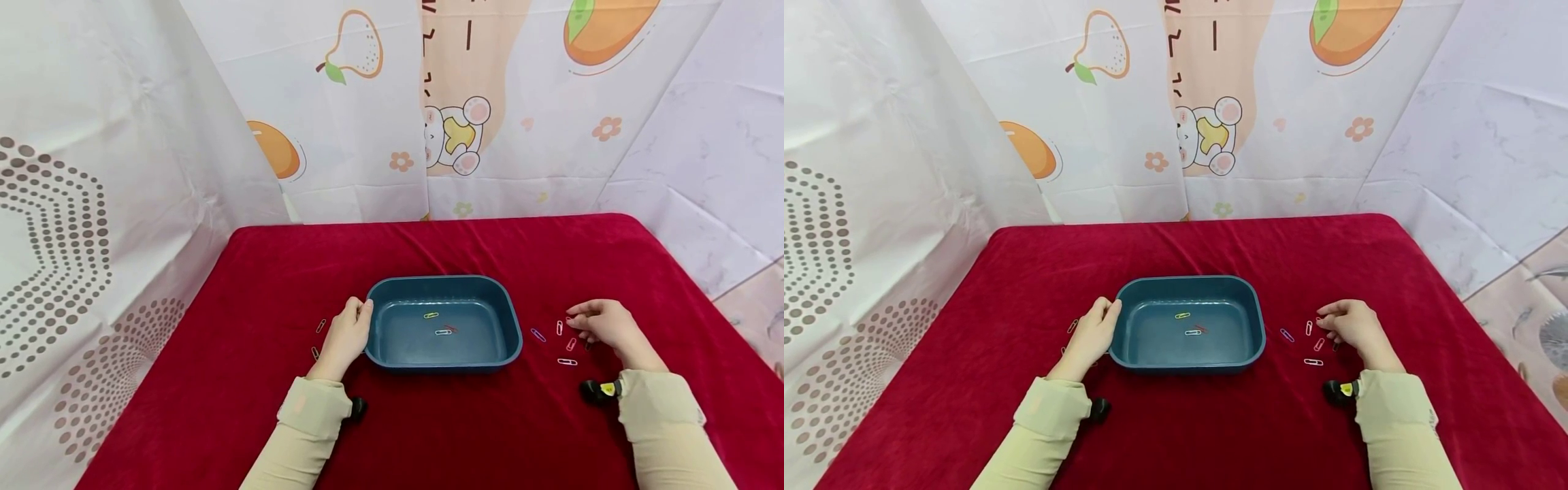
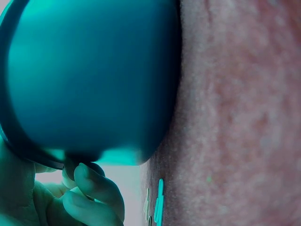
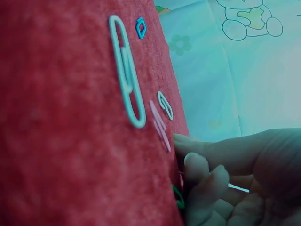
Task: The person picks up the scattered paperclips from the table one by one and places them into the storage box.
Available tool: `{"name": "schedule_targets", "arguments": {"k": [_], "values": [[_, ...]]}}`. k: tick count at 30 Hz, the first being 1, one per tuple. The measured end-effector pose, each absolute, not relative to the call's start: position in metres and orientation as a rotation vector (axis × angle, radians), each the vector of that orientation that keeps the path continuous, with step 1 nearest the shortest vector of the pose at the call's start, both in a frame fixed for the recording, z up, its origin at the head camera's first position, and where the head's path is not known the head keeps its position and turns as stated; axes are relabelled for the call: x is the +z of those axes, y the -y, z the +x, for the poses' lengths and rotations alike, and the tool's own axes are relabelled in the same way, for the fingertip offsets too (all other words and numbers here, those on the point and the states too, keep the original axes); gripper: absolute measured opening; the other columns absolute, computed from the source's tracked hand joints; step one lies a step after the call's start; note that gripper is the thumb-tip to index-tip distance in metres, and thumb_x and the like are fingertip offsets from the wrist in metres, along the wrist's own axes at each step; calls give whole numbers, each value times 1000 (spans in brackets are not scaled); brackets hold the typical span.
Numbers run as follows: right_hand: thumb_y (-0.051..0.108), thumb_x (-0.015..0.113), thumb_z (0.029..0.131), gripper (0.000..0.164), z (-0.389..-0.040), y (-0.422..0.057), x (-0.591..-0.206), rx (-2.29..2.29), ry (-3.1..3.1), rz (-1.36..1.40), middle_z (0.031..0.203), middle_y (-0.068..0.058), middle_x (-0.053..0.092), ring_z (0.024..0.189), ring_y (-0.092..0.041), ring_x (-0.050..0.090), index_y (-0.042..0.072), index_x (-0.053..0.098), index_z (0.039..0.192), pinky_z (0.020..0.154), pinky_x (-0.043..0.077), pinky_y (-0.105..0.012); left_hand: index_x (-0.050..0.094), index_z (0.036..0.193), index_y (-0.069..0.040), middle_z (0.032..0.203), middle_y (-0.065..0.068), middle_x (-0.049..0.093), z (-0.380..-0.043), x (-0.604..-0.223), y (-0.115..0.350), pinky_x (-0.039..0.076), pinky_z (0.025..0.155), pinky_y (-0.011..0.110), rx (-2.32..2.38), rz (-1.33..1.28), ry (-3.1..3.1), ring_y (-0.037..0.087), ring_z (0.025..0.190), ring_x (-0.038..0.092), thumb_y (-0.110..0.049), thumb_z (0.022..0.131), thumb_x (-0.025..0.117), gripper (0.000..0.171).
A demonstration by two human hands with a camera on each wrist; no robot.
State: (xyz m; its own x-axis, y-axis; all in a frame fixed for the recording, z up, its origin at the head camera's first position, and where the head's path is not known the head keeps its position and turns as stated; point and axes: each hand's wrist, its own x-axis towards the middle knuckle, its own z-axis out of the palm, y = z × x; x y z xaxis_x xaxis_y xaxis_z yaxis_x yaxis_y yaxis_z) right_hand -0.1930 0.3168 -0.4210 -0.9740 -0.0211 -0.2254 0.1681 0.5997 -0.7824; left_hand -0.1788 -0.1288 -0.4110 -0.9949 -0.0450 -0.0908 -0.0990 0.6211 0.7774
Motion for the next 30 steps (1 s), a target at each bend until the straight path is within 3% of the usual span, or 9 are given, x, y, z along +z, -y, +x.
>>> {"name": "schedule_targets", "arguments": {"k": [8, 19, 30], "values": [[12, 61, 97, 35, -194, -318, -420, -1239, -2639, 52, 74, 4, 65, 59, -13, 58, -17, 59, 117, 56, 53, -30, 44, 94, -12, 69, 6, 45, -180, -412, 129, 37, 55, 30, 1329, -112, -2781, 20, 56, 44, -37, 106, 40, 28], [17, 55, 101, 37, -195, -318, -417, -1385, -2559, 98, 79, 6, 65, 59, -12, 59, -15, 54, 118, 58, 53, -31, 46, 95, -12, 71, 7, 47, -179, -411, 129, 38, 57, 30, 1293, -113, -2813, 21, 58, 47, -37, 106, 41, 29], [29, 59, 99, 15, -193, -315, -409, -1598, -2449, 138, 75, 14, 68, 58, -8, 57, 15, 59, 102, 58, 51, -25, 45, 95, -12, 70, 7, 47, -179, -411, 129, 38, 56, 30, 1301, -121, -2792, 20, 57, 47, -39, 106, 40, 30]]}}
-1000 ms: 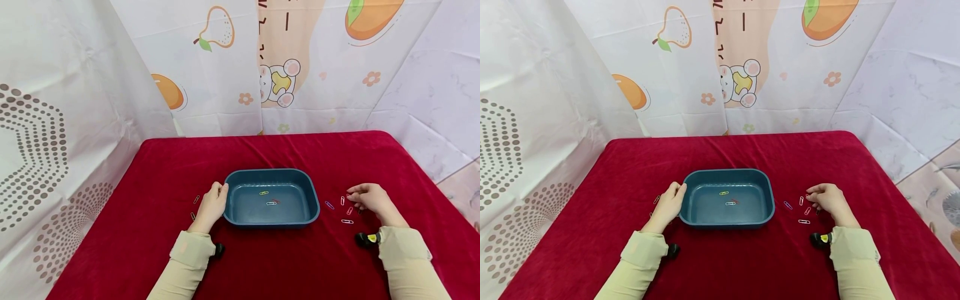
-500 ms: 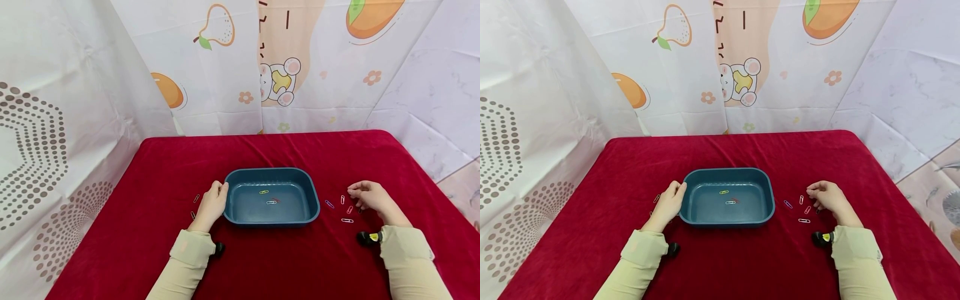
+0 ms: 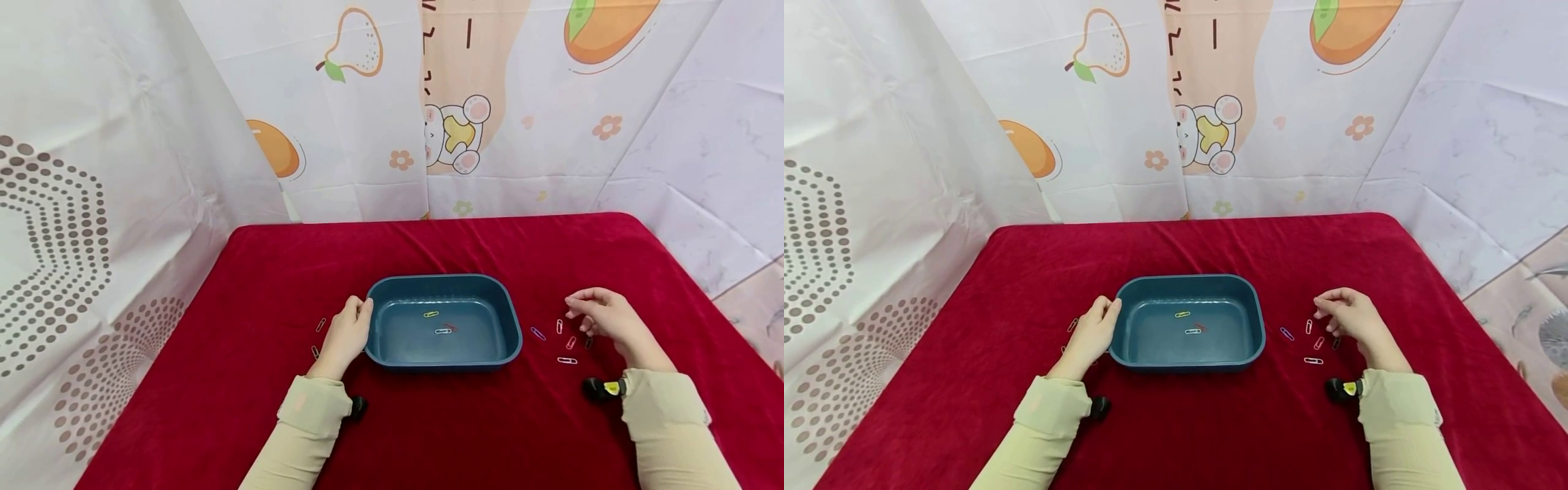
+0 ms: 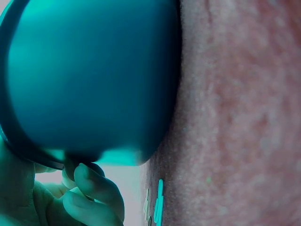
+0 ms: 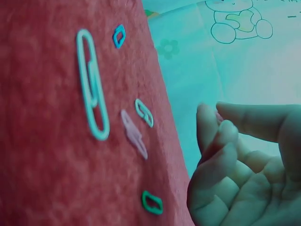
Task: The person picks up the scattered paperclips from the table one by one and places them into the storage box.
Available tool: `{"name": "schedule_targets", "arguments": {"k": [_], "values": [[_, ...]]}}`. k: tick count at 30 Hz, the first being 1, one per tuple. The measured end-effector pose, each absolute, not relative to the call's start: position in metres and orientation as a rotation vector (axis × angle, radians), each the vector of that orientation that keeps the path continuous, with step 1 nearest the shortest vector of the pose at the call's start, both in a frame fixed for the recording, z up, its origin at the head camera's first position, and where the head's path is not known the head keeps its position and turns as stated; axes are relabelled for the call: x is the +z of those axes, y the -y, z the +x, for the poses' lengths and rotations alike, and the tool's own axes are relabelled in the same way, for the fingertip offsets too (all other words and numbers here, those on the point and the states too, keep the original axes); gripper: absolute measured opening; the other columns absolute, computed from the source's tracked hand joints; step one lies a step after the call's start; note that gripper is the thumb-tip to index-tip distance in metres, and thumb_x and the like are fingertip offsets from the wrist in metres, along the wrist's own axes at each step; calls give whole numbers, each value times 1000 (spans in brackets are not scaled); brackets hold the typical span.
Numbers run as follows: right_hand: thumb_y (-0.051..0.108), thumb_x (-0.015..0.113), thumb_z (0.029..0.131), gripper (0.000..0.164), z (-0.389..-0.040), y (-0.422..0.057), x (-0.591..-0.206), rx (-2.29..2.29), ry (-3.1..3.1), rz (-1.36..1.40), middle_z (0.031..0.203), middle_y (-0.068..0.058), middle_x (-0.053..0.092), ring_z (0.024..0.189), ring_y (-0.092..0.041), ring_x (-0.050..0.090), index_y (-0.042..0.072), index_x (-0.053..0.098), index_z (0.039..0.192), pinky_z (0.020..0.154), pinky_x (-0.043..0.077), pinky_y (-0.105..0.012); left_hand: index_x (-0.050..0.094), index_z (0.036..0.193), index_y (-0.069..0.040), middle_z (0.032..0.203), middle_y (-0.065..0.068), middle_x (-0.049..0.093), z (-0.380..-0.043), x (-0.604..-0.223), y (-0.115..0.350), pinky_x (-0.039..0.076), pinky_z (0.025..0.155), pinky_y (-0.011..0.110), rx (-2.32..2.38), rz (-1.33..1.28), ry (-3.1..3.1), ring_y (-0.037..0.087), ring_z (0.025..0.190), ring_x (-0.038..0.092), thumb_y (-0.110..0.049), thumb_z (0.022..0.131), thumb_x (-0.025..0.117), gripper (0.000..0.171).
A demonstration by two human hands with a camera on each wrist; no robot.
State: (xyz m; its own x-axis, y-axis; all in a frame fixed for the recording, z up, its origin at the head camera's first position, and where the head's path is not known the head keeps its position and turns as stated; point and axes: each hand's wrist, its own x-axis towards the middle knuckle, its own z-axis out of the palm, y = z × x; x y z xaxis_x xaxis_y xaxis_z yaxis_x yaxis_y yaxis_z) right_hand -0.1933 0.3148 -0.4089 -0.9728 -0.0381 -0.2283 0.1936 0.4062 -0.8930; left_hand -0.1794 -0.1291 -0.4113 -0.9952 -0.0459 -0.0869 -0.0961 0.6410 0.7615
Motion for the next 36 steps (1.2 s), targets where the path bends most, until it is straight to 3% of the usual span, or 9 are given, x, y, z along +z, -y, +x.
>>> {"name": "schedule_targets", "arguments": {"k": [16, 36], "values": [[31, 59, 100, 13, -188, -292, -392, -1798, -2348, 90, 77, 11, 71, 55, -11, 58, 19, 56, 103, 59, 52, -23, 45, 95, -13, 70, 6, 46, -179, -411, 127, 38, 56, 29, 1302, -113, -2804, 20, 58, 46, -39, 106, 40, 29], [31, 61, 99, 19, -196, -257, -358, -1832, -2357, -37, 78, 10, 69, 54, -10, 56, 15, 56, 105, 56, 52, -24, 45, 94, -12, 70, 6, 47, -179, -412, 129, 38, 56, 30, 1312, -103, -2797, 20, 57, 46, -38, 106, 40, 29]]}}
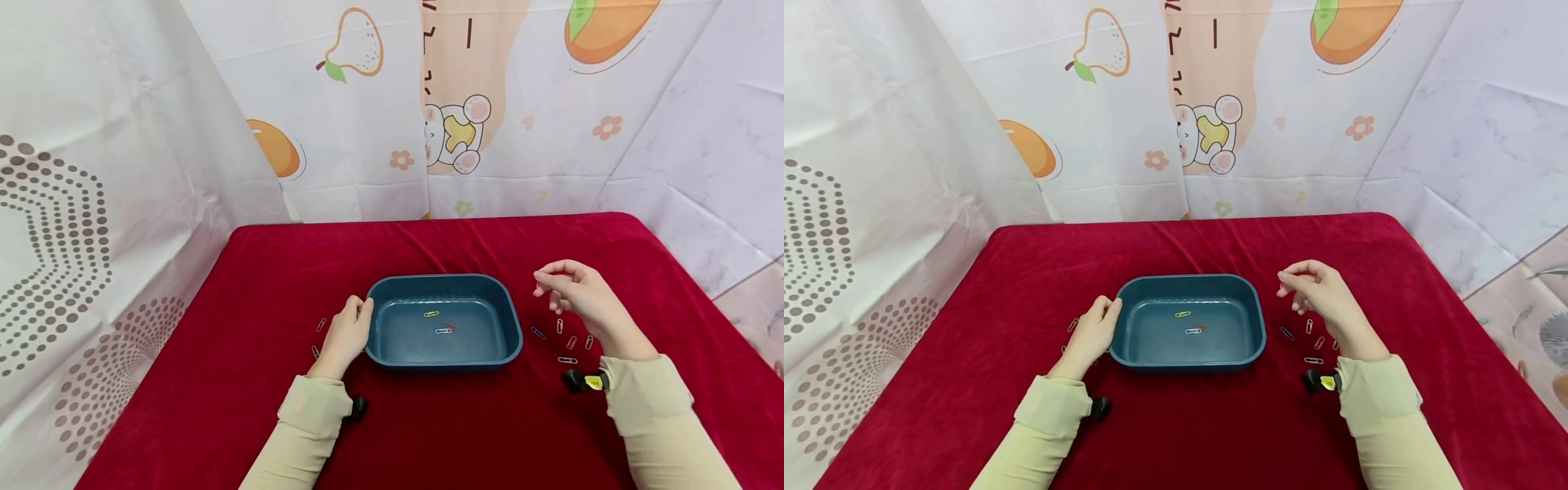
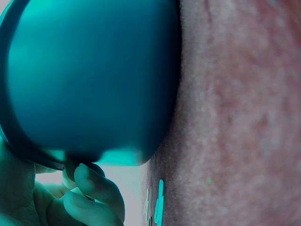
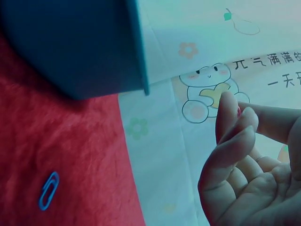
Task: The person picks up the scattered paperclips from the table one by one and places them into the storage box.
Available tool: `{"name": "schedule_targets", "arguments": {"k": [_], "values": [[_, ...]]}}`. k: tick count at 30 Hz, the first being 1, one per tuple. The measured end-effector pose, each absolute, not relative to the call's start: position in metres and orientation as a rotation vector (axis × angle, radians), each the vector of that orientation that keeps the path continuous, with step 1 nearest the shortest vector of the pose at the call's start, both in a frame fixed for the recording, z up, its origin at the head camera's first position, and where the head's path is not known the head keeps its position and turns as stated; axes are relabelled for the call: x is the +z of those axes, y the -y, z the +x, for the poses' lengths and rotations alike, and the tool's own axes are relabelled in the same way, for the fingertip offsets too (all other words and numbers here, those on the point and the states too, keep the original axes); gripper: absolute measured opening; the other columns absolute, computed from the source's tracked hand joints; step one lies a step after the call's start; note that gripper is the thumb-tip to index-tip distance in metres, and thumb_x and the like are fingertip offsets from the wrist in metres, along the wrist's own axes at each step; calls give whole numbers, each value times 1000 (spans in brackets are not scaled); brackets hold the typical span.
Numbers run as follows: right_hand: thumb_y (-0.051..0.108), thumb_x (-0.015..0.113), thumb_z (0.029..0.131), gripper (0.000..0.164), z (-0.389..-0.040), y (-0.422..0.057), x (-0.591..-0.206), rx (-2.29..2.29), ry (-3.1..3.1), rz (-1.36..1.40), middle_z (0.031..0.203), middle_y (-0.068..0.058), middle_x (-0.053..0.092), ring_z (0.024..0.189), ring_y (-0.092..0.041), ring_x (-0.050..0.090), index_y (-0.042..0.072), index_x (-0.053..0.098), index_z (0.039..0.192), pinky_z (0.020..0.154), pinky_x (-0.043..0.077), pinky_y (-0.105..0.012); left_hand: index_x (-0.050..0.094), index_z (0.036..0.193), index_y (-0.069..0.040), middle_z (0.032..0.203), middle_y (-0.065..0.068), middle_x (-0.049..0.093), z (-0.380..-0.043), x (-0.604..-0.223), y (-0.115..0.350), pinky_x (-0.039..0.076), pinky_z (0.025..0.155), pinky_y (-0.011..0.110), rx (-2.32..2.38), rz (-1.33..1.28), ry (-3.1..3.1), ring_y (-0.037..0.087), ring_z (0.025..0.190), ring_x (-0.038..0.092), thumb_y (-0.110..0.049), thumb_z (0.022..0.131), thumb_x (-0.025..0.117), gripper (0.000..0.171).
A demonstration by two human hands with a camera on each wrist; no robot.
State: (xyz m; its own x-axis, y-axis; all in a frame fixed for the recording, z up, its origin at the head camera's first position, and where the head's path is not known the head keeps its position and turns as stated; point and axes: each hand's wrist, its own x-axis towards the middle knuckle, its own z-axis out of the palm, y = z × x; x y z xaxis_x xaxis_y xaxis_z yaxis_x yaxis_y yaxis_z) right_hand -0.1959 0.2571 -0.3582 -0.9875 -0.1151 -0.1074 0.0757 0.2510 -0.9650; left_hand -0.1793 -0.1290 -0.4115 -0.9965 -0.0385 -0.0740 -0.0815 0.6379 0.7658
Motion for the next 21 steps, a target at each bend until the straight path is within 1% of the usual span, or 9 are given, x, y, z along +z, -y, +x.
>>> {"name": "schedule_targets", "arguments": {"k": [7, 14, 17, 21], "values": [[30, 62, 98, 18, -201, -245, -352, -1842, -2342, -59, 77, 10, 69, 55, -10, 56, 14, 56, 106, 56, 52, -23, 45, 94, -12, 70, 6, 47, -179, -411, 129, 39, 56, 29, 1307, -109, -2795, 20, 58, 47, -37, 106, 40, 28], [32, 63, 97, 23, -204, -228, -353, -1835, -2311, -77, 77, 9, 70, 55, -8, 55, 13, 55, 107, 56, 51, -22, 45, 94, -12, 70, 6, 47, -179, -411, 129, 39, 56, 29, 1306, -109, -2801, 20, 58, 47, -37, 106, 40, 28], [32, 63, 97, 25, -207, -222, -352, -1815, -2297, -95, 77, 8, 70, 55, -8, 55, 11, 55, 108, 57, 51, -23, 45, 94, -12, 70, 6, 47, -179, -411, 129, 39, 56, 29, 1308, -108, -2802, 20, 58, 47, -37, 106, 40, 28], [32, 62, 98, 31, -211, -217, -350, -1751, -2298, -118, 78, 6, 70, 57, -11, 56, 6, 55, 113, 58, 51, -24, 44, 93, -12, 69, 6, 47, -179, -411, 129, 38, 56, 30, 1307, -108, -2802, 20, 57, 46, -38, 106, 40, 29]]}}
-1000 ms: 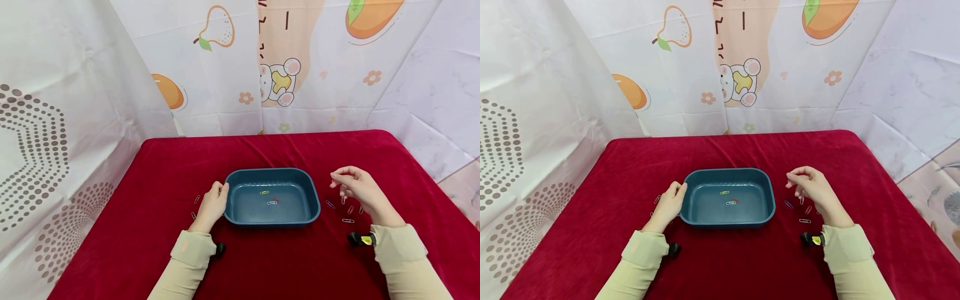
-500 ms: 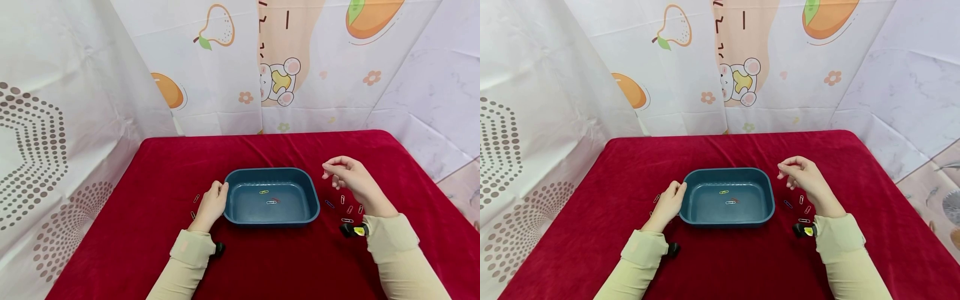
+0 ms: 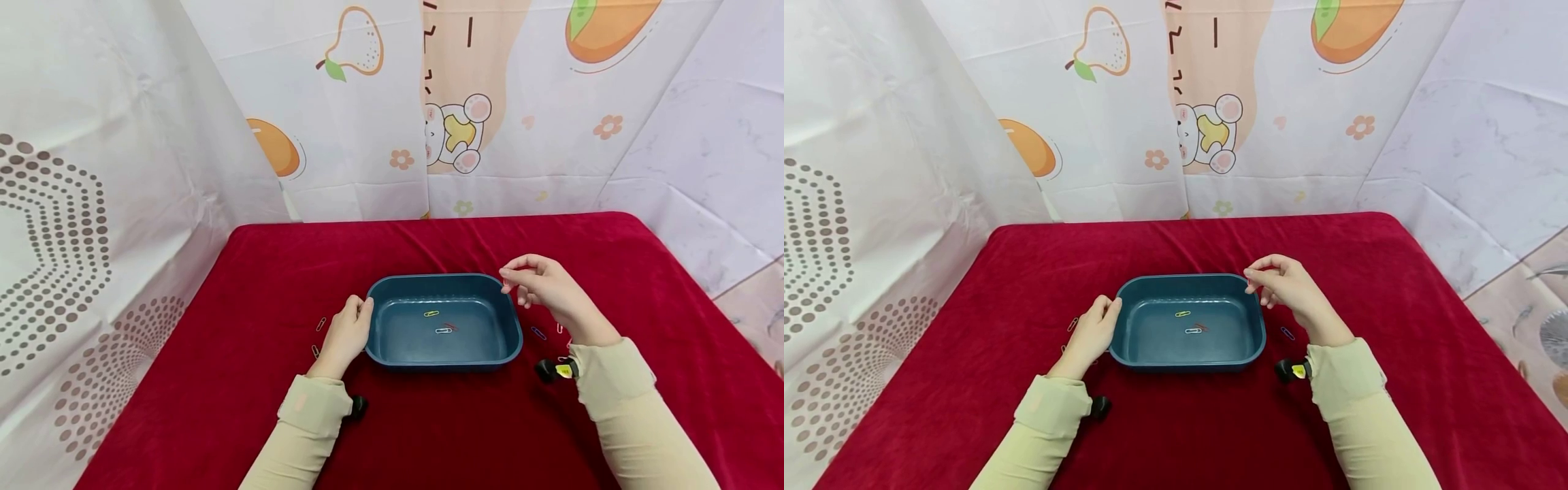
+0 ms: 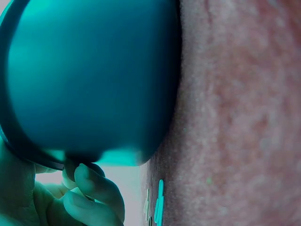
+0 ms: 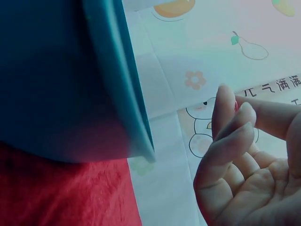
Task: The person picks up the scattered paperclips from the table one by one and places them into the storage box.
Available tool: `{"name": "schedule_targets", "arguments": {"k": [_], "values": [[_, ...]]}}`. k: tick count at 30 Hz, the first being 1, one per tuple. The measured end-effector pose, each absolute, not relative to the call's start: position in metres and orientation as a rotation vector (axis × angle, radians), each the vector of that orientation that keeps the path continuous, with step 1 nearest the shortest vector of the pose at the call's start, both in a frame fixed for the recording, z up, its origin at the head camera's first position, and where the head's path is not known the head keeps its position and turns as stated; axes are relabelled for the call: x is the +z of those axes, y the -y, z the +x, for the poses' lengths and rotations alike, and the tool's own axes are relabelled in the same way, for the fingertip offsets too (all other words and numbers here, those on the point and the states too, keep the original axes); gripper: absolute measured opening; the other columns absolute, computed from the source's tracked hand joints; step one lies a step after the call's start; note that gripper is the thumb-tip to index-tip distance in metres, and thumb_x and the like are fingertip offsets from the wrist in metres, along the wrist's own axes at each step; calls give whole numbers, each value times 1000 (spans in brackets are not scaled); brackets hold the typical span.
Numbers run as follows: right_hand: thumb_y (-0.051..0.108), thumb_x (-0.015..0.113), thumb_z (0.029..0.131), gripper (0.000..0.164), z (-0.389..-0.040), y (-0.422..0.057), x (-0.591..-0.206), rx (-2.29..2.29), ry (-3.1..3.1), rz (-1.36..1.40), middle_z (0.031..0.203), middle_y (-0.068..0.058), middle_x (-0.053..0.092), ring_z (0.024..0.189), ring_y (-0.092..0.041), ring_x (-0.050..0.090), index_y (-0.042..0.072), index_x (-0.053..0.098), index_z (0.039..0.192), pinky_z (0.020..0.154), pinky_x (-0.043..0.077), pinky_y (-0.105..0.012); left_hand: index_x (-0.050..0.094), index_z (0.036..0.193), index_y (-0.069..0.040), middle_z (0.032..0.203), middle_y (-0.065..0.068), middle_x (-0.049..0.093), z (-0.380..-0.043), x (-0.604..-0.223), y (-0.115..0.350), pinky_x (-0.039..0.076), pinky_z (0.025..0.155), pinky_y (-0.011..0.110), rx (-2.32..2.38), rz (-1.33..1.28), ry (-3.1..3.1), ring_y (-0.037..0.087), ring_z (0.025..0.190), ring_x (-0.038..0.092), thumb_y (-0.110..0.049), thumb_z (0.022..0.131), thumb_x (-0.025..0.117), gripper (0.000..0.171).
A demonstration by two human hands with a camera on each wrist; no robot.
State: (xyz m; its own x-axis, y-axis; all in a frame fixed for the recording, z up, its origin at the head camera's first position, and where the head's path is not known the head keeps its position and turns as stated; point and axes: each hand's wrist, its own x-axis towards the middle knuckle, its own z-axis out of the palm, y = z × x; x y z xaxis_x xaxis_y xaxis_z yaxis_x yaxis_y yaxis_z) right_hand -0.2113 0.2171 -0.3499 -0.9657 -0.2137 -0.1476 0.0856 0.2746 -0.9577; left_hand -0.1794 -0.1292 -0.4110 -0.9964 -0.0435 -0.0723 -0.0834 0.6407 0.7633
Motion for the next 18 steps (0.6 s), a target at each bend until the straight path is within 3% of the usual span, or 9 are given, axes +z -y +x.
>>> {"name": "schedule_targets", "arguments": {"k": [7, 18], "values": [[33, 63, 97, 41, -219, -209, -344, -1659, -2304, -162, 80, 3, 69, 58, -12, 56, 0, 54, 118, 58, 51, -25, 45, 94, -12, 70, 6, 47, -179, -410, 129, 38, 56, 29, 1306, -111, -2800, 20, 58, 46, -38, 106, 40, 28], [28, 61, 98, 42, -231, -201, -343, -1564, -2280, -245, 80, -1, 68, 56, -10, 53, -7, 54, 121, 58, 51, -24, 45, 94, -12, 70, 6, 47, -178, -409, 128, 38, 56, 29, 1305, -114, -2804, 20, 58, 47, -38, 106, 41, 28]]}}
